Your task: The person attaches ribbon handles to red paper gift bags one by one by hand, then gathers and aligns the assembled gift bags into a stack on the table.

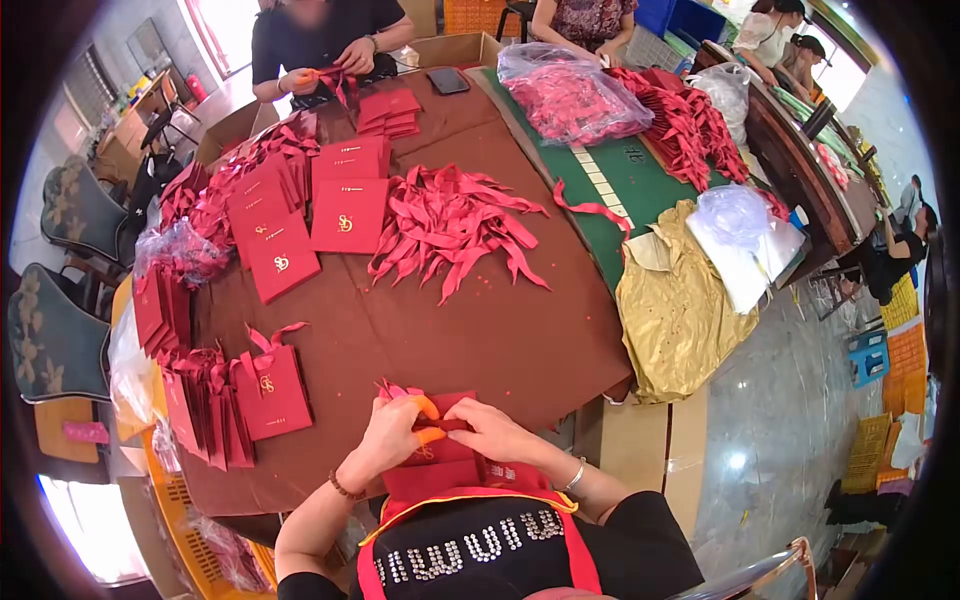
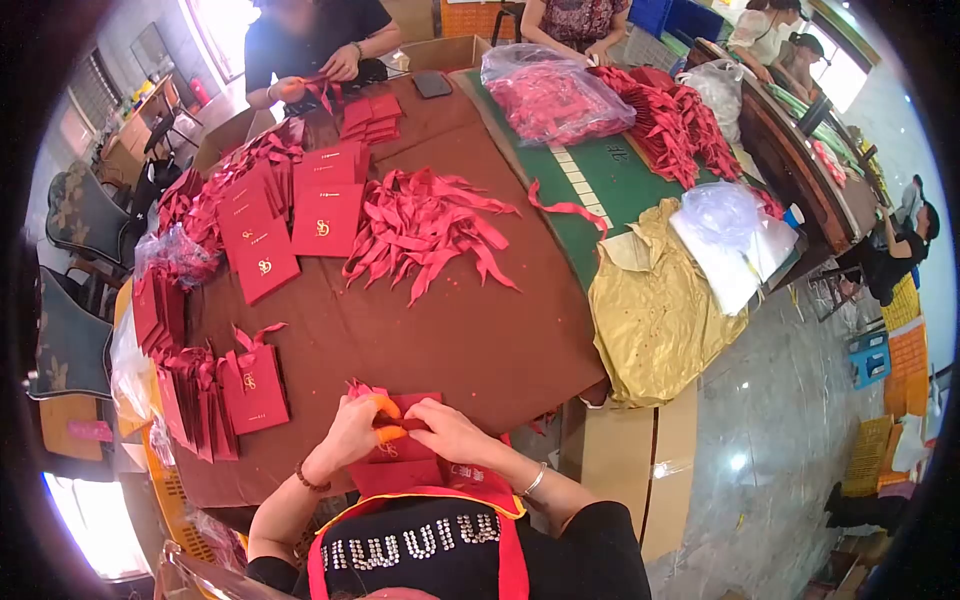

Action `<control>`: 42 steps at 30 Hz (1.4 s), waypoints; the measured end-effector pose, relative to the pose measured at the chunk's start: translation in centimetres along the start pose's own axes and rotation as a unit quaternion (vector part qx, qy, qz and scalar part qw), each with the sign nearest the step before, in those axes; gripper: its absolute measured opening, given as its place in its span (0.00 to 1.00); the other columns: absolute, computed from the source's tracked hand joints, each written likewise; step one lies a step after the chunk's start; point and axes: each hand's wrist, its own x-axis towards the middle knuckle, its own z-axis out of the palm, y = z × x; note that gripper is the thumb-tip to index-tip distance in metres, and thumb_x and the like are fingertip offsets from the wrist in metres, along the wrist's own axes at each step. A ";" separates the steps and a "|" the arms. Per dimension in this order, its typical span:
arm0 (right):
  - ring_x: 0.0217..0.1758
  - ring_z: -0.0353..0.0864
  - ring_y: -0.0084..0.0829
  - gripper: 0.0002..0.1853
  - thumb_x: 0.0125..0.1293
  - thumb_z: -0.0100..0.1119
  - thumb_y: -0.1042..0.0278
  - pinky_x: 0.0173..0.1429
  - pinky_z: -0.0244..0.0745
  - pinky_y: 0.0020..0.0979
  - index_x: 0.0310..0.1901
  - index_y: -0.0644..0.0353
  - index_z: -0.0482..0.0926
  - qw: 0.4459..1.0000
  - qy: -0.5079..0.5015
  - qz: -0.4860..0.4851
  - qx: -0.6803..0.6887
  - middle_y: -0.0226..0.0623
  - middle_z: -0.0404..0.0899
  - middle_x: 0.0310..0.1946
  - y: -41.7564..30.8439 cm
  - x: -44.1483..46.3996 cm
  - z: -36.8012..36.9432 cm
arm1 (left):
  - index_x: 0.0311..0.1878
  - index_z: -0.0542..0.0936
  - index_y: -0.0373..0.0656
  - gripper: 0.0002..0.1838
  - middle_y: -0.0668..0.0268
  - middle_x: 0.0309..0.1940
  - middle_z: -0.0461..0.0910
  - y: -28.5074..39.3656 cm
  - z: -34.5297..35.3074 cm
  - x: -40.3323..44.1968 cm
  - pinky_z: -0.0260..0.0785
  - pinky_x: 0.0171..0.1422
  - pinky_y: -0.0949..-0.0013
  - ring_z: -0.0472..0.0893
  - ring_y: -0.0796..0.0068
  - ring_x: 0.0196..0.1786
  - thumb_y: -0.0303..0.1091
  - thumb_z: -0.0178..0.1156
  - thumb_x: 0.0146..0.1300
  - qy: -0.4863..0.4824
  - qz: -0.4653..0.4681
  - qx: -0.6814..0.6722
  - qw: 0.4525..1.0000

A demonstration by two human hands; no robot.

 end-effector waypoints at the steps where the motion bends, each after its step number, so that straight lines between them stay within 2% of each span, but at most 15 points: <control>1: 0.49 0.74 0.44 0.13 0.62 0.56 0.64 0.52 0.69 0.39 0.45 0.62 0.73 1.000 0.000 -0.001 0.000 0.45 0.72 0.44 -0.1 -0.1 -0.1 | 0.38 0.78 0.41 0.14 0.62 0.33 0.81 -0.1 -0.2 0.1 0.63 0.47 0.64 0.79 0.64 0.39 0.36 0.68 0.50 0.000 0.000 0.001 1.000; 4: 0.47 0.75 0.41 0.18 0.60 0.60 0.58 0.50 0.70 0.36 0.44 0.64 0.75 1.000 0.011 0.001 -0.021 0.43 0.74 0.42 -0.8 -0.2 -0.2 | 0.41 0.78 0.40 0.14 0.60 0.33 0.82 -1.0 -0.2 0.1 0.69 0.40 0.67 0.81 0.63 0.34 0.35 0.66 0.52 -0.041 -0.052 -0.100 0.993; 7: 0.44 0.76 0.41 0.20 0.58 0.62 0.53 0.48 0.70 0.37 0.42 0.63 0.76 0.997 0.017 0.040 -0.062 0.41 0.75 0.40 -1.4 0.4 -0.1 | 0.47 0.78 0.40 0.16 0.60 0.33 0.83 -1.3 -0.9 0.5 0.71 0.34 0.69 0.81 0.69 0.29 0.33 0.63 0.56 -0.040 0.044 -0.110 0.992; 9: 0.43 0.77 0.41 0.20 0.59 0.61 0.51 0.46 0.71 0.37 0.39 0.62 0.77 0.994 0.042 0.049 -0.089 0.40 0.76 0.38 -1.5 0.5 0.4 | 0.51 0.78 0.40 0.17 0.56 0.39 0.82 -0.4 -2.9 0.8 0.71 0.45 0.66 0.82 0.65 0.42 0.35 0.60 0.59 -0.175 -0.104 -0.200 0.958; 13: 0.44 0.78 0.39 0.20 0.59 0.58 0.47 0.46 0.71 0.40 0.40 0.58 0.76 0.993 0.044 0.042 -0.104 0.37 0.76 0.40 -1.6 0.7 0.6 | 0.50 0.78 0.40 0.16 0.55 0.37 0.82 -0.5 -2.8 1.4 0.71 0.45 0.69 0.81 0.67 0.40 0.34 0.59 0.60 -0.158 -0.080 -0.200 0.964; 14: 0.44 0.78 0.40 0.20 0.59 0.58 0.47 0.45 0.72 0.41 0.40 0.57 0.76 0.993 0.042 0.053 -0.100 0.37 0.76 0.40 -1.7 0.7 0.4 | 0.49 0.79 0.40 0.15 0.55 0.36 0.82 0.0 -3.1 1.4 0.72 0.43 0.68 0.81 0.66 0.39 0.35 0.58 0.61 -0.169 -0.145 -0.210 0.952; 18: 0.43 0.77 0.42 0.19 0.60 0.58 0.48 0.45 0.72 0.41 0.40 0.57 0.76 0.992 0.046 0.045 -0.113 0.37 0.76 0.40 -1.4 0.7 0.8 | 0.45 0.81 0.40 0.13 0.55 0.34 0.82 -0.4 -2.9 2.0 0.72 0.41 0.67 0.82 0.66 0.38 0.34 0.57 0.59 -0.148 -0.192 -0.278 0.929; 20: 0.43 0.77 0.42 0.18 0.60 0.58 0.50 0.44 0.72 0.41 0.41 0.57 0.76 0.993 0.057 0.025 -0.099 0.36 0.75 0.41 -1.5 0.8 1.1 | 0.41 0.82 0.39 0.12 0.55 0.32 0.82 -0.8 -2.7 2.7 0.72 0.40 0.66 0.82 0.66 0.36 0.33 0.56 0.56 -0.176 -0.139 -0.170 0.959; 24: 0.43 0.77 0.41 0.16 0.60 0.60 0.55 0.45 0.72 0.37 0.41 0.59 0.77 0.993 0.065 0.019 -0.092 0.38 0.74 0.41 -1.6 0.6 1.6 | 0.38 0.82 0.38 0.11 0.54 0.30 0.82 -0.7 -3.0 3.4 0.72 0.42 0.65 0.82 0.66 0.35 0.31 0.57 0.53 -0.169 -0.099 -0.147 0.970; 27: 0.43 0.77 0.41 0.14 0.60 0.60 0.58 0.45 0.72 0.36 0.41 0.59 0.77 0.994 0.089 0.002 -0.061 0.37 0.74 0.41 -1.5 0.5 1.9 | 0.38 0.82 0.37 0.11 0.54 0.31 0.82 -2.5 -2.1 3.7 0.72 0.43 0.65 0.82 0.64 0.36 0.31 0.58 0.52 -0.193 -0.091 -0.229 0.950; 31: 0.42 0.77 0.40 0.12 0.61 0.60 0.61 0.45 0.72 0.35 0.40 0.60 0.77 0.993 0.098 -0.004 -0.058 0.37 0.74 0.42 -1.3 0.5 2.2 | 0.38 0.82 0.37 0.11 0.54 0.32 0.82 -2.9 -2.1 3.8 0.72 0.44 0.65 0.82 0.63 0.37 0.32 0.59 0.53 -0.209 -0.094 -0.233 0.945; 34: 0.43 0.77 0.39 0.11 0.61 0.60 0.62 0.46 0.72 0.35 0.40 0.60 0.78 0.994 0.107 -0.011 -0.037 0.38 0.74 0.43 -1.1 0.4 2.3 | 0.39 0.82 0.40 0.12 0.54 0.33 0.82 -2.9 -1.7 3.6 0.72 0.45 0.65 0.82 0.62 0.38 0.34 0.59 0.54 -0.191 -0.087 -0.193 0.959; 36: 0.44 0.77 0.39 0.11 0.61 0.60 0.63 0.47 0.72 0.35 0.40 0.61 0.78 0.994 0.107 -0.006 -0.020 0.38 0.74 0.45 -1.0 0.3 2.3 | 0.41 0.82 0.43 0.13 0.54 0.34 0.82 -2.2 -2.1 3.3 0.72 0.46 0.63 0.82 0.58 0.39 0.37 0.59 0.55 -0.179 -0.131 -0.095 0.970; 39: 0.48 0.76 0.39 0.11 0.61 0.60 0.64 0.50 0.72 0.34 0.40 0.61 0.78 0.993 0.115 -0.021 0.001 0.39 0.73 0.48 -0.6 0.4 2.7 | 0.43 0.82 0.44 0.15 0.53 0.34 0.82 -1.5 -2.9 3.2 0.73 0.45 0.62 0.81 0.55 0.39 0.41 0.57 0.56 -0.198 -0.122 -0.008 0.973; 42: 0.51 0.75 0.38 0.11 0.61 0.61 0.64 0.53 0.71 0.34 0.40 0.61 0.79 0.994 0.110 -0.022 0.010 0.39 0.71 0.50 -0.4 0.8 2.7 | 0.42 0.82 0.43 0.16 0.53 0.34 0.82 -2.2 -2.5 2.9 0.73 0.45 0.61 0.82 0.55 0.38 0.43 0.56 0.58 -0.212 -0.122 -0.062 0.968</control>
